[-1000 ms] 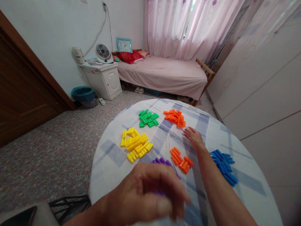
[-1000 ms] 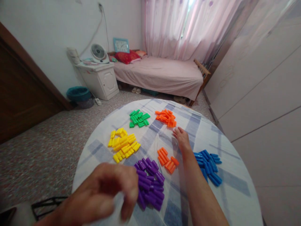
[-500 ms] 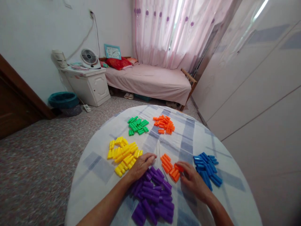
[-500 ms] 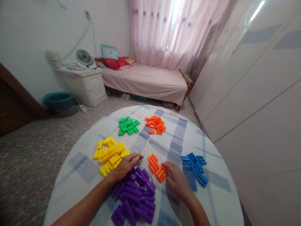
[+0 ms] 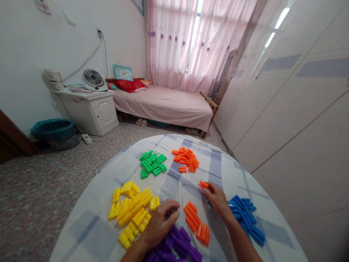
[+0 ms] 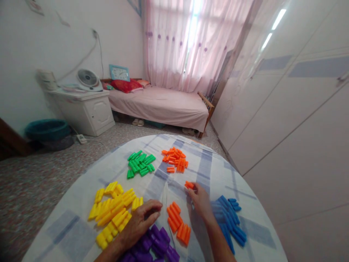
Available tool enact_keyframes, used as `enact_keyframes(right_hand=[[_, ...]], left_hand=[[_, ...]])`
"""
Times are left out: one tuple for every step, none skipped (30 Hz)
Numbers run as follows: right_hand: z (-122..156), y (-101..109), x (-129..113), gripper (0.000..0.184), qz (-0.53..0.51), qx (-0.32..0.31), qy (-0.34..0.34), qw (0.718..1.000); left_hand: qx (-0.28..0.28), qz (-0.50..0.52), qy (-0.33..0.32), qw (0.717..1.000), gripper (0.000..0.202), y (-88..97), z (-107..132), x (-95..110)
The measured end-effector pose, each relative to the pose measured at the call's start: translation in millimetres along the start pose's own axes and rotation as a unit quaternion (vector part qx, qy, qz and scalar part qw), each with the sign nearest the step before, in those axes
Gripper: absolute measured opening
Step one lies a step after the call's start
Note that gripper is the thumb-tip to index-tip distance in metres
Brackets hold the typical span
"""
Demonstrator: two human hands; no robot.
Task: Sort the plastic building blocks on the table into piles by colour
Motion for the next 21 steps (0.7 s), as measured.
enact_keyframes(right_hand=[[-14, -6, -1, 0.041, -0.009, 0.009, -0.008, 1.000], [-25, -12, -1, 0.046, -0.018, 0.017, -0.011, 1.000], [-35, -16, -2, 0.051, -0.025, 0.026, -0.012, 0.999], [-41, -20, -3, 0.055, -0.029, 0.035, -0.011, 0.999], [-42, -21, -3, 0.057, -0.032, 0.044, -0.010, 0.998], [-40, -20, -4, 0.058, -0.031, 0.051, -0.009, 0.998], [-34, -18, -4, 0.057, -0.030, 0.055, -0.007, 0.998], [-23, -13, -5, 0.054, -0.027, 0.052, -0.004, 0.998], [-10, -8, -5, 0.050, -0.023, 0.038, 0.001, 0.999], [6, -2, -5, 0.047, -0.018, 0.017, 0.004, 1.000], [23, 3, -6, 0.044, -0.008, -0.017, 0.008, 1.000], [40, 9, -5, 0.043, 0.003, -0.053, 0.007, 0.999], [56, 14, -4, 0.043, 0.015, -0.085, 0.002, 0.996], [71, 18, -3, 0.044, 0.026, -0.118, 0.002, 0.993], [84, 21, -2, 0.046, 0.033, -0.146, 0.007, 0.989], [95, 22, -1, 0.048, 0.039, -0.169, 0.016, 0.985], [104, 22, -1, 0.049, 0.044, -0.184, 0.030, 0.982], [110, 21, -1, 0.049, 0.051, -0.190, 0.044, 0.980], [114, 19, -1, 0.047, 0.060, -0.187, 0.058, 0.979], [116, 16, -2, 0.045, 0.071, -0.181, 0.070, 0.978], [116, 14, -3, 0.042, 0.082, -0.173, 0.080, 0.978]], left_hand=[[0.007, -0.003, -0.002, 1.000, 0.020, 0.5, -1, -2], [0.015, -0.009, -0.005, 1.000, 0.020, 1.3, -1, -3], [0.025, -0.016, -0.007, 1.000, 0.021, 2.3, -2, -4], [0.033, -0.024, -0.008, 0.999, 0.021, 3.3, -2, -5], [0.039, -0.032, -0.008, 0.999, 0.022, 4.2, -2, -6], [0.042, -0.039, -0.008, 0.998, 0.023, 4.8, -1, -7], [0.042, -0.043, -0.007, 0.998, 0.023, 5.1, -1, -7], [0.040, -0.045, -0.006, 0.998, 0.023, 5.1, -1, -6], [0.039, -0.046, -0.007, 0.998, 0.023, 5.0, 0, -6], [0.039, -0.046, -0.008, 0.998, 0.023, 5.0, 0, -5], [0.041, -0.045, -0.010, 0.998, 0.023, 5.0, -1, -4], [0.044, -0.044, -0.011, 0.998, 0.023, 5.1, -1, -4], [0.047, -0.041, -0.013, 0.998, 0.022, 5.1, -2, -4], [0.050, -0.039, -0.015, 0.998, 0.022, 5.2, -2, -3], [0.052, -0.037, -0.017, 0.998, 0.021, 5.3, -3, -3], [0.052, -0.036, -0.019, 0.998, 0.021, 5.3, -3, -4], [0.051, -0.035, -0.022, 0.998, 0.020, 5.4, -3, -4], [0.051, -0.036, -0.023, 0.998, 0.020, 5.6, -3, -4], [0.050, -0.038, -0.024, 0.998, 0.020, 5.8, -4, -5], [0.049, -0.041, -0.024, 0.998, 0.020, 6.1, -4, -5], [0.048, -0.043, -0.023, 0.998, 0.020, 6.3, -4, -6]])
Point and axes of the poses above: each hand's wrist, its own z-axis away from the middle knuckle, its own y-axis out of the back of the hand, x = y × z, the point moved 5 cm from there along -z, towards the middle knuckle, and after that the axes turned 8 degrees about x, right-handed, at the moved point
